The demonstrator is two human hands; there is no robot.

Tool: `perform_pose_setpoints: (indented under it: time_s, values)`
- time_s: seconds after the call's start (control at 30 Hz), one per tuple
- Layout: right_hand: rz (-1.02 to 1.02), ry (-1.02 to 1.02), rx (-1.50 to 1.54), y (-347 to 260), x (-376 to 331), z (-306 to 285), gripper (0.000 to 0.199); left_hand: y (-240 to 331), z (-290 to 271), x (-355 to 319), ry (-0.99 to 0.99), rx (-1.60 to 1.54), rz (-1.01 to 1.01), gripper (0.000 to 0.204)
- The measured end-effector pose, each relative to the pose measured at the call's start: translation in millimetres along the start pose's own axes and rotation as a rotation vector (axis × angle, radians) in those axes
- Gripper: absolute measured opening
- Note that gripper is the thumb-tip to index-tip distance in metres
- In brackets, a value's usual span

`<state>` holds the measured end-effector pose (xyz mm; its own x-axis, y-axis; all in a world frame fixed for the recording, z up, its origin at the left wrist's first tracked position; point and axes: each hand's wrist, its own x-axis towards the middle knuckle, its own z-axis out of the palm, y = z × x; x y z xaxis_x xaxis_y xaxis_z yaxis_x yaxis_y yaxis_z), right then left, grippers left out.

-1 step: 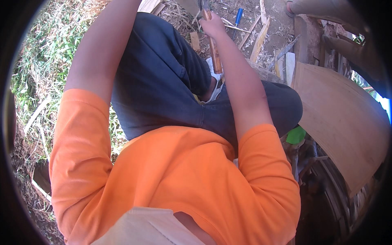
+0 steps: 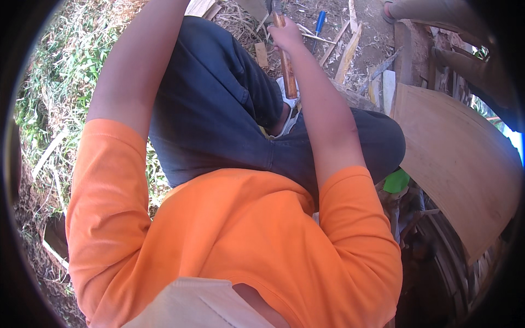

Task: The person sits on the ground and uses a small axe to chip and shape a piece of wood held in their left hand. They repeatedly strike the wood to remove thin layers, occasionally pausing to inspect the surface before continuing to carve.

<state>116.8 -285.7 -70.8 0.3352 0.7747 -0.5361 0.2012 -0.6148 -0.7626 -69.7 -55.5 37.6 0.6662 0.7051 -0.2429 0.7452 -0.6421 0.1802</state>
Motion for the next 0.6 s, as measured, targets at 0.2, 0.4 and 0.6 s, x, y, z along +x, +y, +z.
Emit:
perform_pose_setpoints:
  time_s: [0.2, 0.4, 0.6]
  values:
    - [0.04, -0.063, 0.113, -0.6, 2.1, -11.4, 0.038, 3.5, 1.8, 6.1, -0.032, 0.011, 0.016, 0.023]
    - [0.094, -0.109, 0.341, 12.5, 2.1, -19.9, 0.032, -4.2, 6.5, 13.7, -0.042, -0.02, 0.037, 0.026]
    - [0.274, -0.072, 0.556, 15.7, 0.5, -23.1, 0.029, -15.4, 23.6, 20.8, 0.076, 0.058, 0.068, 0.027]
